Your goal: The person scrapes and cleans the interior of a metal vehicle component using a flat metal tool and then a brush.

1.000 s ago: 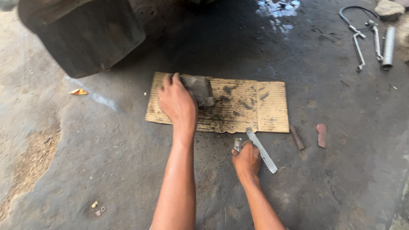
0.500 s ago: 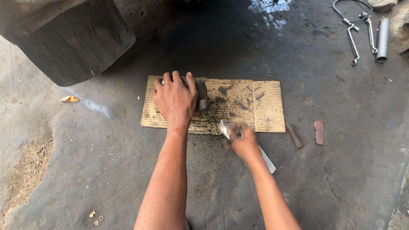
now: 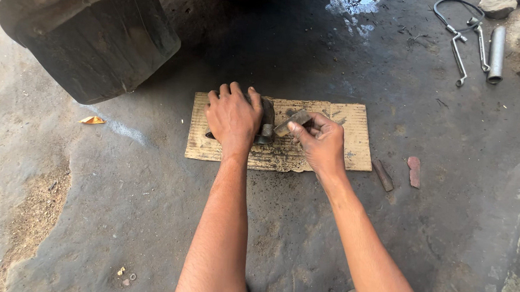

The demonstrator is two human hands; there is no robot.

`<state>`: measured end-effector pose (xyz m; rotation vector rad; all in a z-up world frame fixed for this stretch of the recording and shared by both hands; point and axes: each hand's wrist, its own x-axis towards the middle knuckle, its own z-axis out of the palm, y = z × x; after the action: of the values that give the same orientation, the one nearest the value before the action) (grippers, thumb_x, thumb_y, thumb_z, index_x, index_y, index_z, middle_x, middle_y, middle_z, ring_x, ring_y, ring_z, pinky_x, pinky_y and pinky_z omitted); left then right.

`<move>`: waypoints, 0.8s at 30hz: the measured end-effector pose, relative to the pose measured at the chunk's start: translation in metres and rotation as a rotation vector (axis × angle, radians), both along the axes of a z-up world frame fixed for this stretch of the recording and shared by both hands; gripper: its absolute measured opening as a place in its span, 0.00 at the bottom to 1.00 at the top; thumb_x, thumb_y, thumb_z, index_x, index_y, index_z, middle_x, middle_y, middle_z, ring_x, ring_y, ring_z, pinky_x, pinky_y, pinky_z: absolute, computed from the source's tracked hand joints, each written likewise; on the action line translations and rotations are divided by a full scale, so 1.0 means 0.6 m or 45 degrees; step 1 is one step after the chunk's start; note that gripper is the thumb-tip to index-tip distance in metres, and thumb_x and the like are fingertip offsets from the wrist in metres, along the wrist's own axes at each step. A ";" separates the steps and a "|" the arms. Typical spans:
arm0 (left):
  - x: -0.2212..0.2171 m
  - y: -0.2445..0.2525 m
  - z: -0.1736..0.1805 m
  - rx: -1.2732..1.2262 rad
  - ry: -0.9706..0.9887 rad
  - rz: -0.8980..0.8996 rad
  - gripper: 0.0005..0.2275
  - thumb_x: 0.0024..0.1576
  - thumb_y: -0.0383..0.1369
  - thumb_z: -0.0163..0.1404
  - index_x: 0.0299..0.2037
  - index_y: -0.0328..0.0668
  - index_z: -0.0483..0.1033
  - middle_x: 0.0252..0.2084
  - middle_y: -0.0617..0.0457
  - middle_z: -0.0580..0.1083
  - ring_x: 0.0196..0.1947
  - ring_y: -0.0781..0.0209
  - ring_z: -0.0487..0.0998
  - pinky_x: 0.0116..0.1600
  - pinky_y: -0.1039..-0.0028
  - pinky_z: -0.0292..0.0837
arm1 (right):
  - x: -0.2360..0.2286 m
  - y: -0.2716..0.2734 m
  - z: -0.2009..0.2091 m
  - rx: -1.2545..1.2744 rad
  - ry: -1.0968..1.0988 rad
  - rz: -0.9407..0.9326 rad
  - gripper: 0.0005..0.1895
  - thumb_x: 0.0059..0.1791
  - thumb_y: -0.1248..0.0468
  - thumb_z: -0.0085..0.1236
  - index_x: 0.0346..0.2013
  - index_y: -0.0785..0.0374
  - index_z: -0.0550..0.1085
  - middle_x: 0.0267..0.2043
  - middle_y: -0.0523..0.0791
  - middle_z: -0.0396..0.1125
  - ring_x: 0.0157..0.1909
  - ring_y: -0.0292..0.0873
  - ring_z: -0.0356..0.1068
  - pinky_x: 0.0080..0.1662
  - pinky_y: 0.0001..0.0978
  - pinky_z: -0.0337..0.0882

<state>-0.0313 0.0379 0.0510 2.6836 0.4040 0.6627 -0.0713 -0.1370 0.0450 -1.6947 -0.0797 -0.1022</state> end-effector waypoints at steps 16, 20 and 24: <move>-0.005 -0.001 -0.008 -0.058 -0.115 0.030 0.13 0.63 0.36 0.44 0.35 0.37 0.80 0.40 0.45 0.79 0.45 0.44 0.78 0.46 0.53 0.72 | 0.081 -0.005 -0.020 -0.093 -0.249 0.218 0.03 0.57 0.66 0.52 0.42 0.64 0.70 0.36 0.46 0.70 0.38 0.37 0.72 0.44 0.34 0.76; -0.007 0.006 -0.011 -0.024 -0.138 0.029 0.12 0.63 0.35 0.44 0.36 0.37 0.80 0.40 0.45 0.79 0.44 0.45 0.78 0.46 0.54 0.73 | 0.120 0.023 -0.025 0.716 0.024 0.444 0.08 0.57 0.62 0.47 0.40 0.64 0.69 0.35 0.49 0.71 0.35 0.40 0.76 0.42 0.35 0.80; -0.009 0.000 -0.019 -0.018 -0.164 0.074 0.12 0.63 0.35 0.44 0.35 0.39 0.80 0.40 0.47 0.80 0.47 0.44 0.78 0.47 0.55 0.73 | 0.090 -0.006 0.022 -0.229 -0.193 0.316 0.06 0.57 0.64 0.51 0.43 0.65 0.70 0.37 0.48 0.71 0.32 0.36 0.74 0.32 0.31 0.78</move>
<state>-0.0367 0.0377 0.0398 2.6063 0.4520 0.8413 -0.0172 -0.1405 0.0582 -1.8406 -0.4219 -0.0376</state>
